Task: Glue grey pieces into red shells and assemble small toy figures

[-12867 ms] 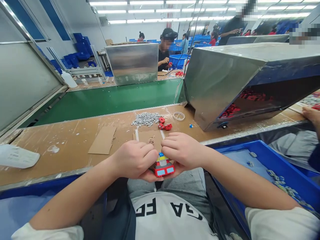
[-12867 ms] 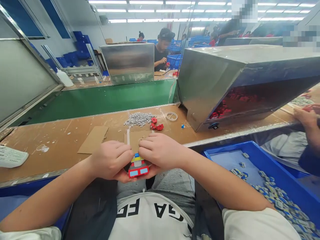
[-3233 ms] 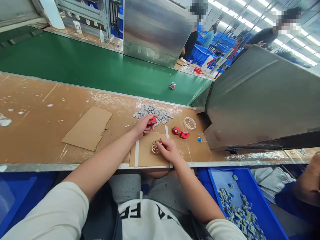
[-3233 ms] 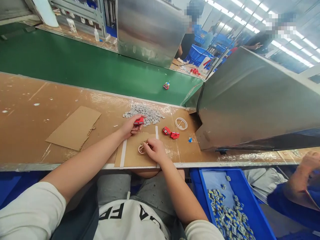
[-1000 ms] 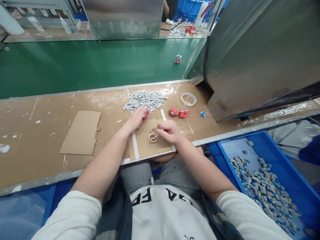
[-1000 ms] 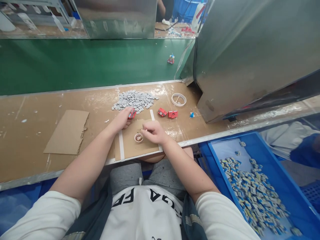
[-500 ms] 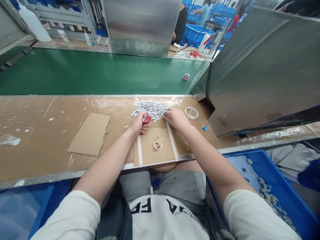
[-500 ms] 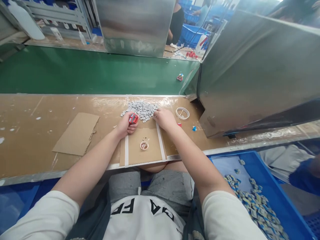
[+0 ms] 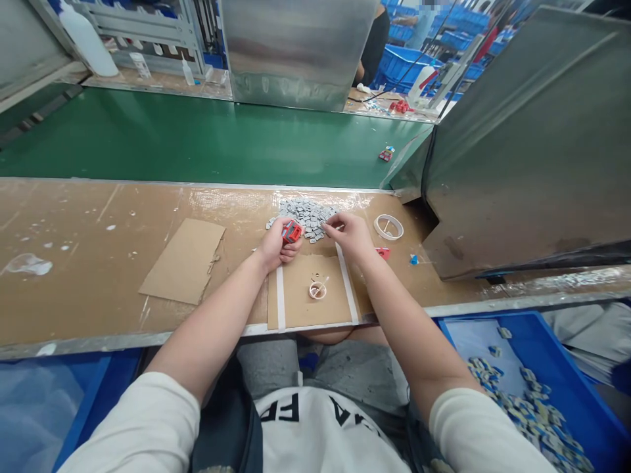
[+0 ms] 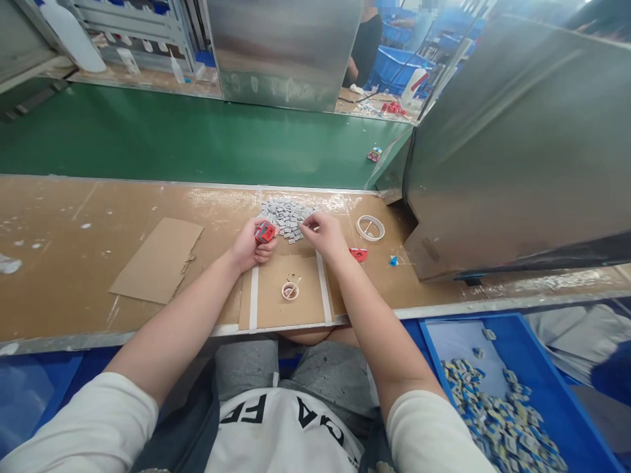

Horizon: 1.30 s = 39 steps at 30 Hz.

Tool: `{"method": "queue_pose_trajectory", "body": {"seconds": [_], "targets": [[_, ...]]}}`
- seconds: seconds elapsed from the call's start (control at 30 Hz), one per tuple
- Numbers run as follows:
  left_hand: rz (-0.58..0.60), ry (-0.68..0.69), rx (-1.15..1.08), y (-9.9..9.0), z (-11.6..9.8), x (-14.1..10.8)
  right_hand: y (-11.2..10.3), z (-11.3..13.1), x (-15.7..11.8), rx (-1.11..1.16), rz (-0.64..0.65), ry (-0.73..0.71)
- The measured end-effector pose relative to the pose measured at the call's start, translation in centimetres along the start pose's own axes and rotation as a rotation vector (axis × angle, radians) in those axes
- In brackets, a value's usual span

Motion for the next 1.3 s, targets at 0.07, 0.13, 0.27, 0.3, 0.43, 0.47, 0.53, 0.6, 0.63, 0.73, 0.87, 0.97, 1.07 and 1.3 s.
{"method": "queue_pose_trajectory", "body": {"seconds": [0.07,0.13,0.27,0.3,0.43,0.47,0.53,0.6,0.63,0.73,0.87,0.97,1.07,1.3], "targets": [[-0.05,0.045,0.011,-0.3,-0.3,0.2,1.0,-0.3,-0.5,0.329,-0.052,0.074],[-0.134,0.095,0.036,-0.9,-0.5,0.3,2.9,-0.5,-1.0,0.587,-0.017,0.151],[-0.236,0.138,0.087,-1.4,-0.8,0.5,5.8,-0.6,-2.2,0.825,0.082,0.267],[-0.243,0.14,0.094,-1.5,-0.8,0.5,6.1,-0.5,-2.4,0.85,0.093,0.281],[-0.266,0.137,0.131,-1.4,-0.6,0.7,6.6,-0.1,-2.8,0.896,0.116,0.306],[-0.278,0.141,0.144,-1.4,-0.6,0.8,6.7,0.0,-2.8,0.897,0.12,0.312],[-0.3,0.151,0.17,-1.4,-0.6,0.8,6.9,0.1,-2.8,0.895,0.128,0.32],[-0.317,0.162,0.182,-1.5,-0.6,0.8,6.9,0.1,-2.7,0.895,0.13,0.321],[-0.316,0.163,0.178,-1.5,-0.6,0.8,6.8,0.1,-2.6,0.894,0.126,0.315],[-0.278,0.159,0.136,-1.5,-0.6,0.9,6.1,-0.2,-2.4,0.828,0.106,0.265],[-0.206,0.178,0.06,-1.4,-1.0,0.9,4.0,0.2,-2.2,0.422,0.069,0.068],[-0.169,0.171,-0.019,-1.4,-1.2,0.7,3.8,1.1,-2.5,0.144,0.104,-0.065],[-0.155,0.173,-0.07,-1.5,-1.4,0.5,4.4,1.0,-2.8,0.175,0.14,-0.035],[-0.14,0.225,-0.049,-1.1,-2.0,0.5,4.1,1.1,-3.0,0.656,0.032,0.088]]}}
Point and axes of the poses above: each hand's wrist, its own x-axis towards the middle knuckle, its own y-axis out of the palm, z = x × y, the point moved 9 cm from there along x, towards the middle knuckle, and after that the axes turned 11 degrees about x, right-handed, at the moved point
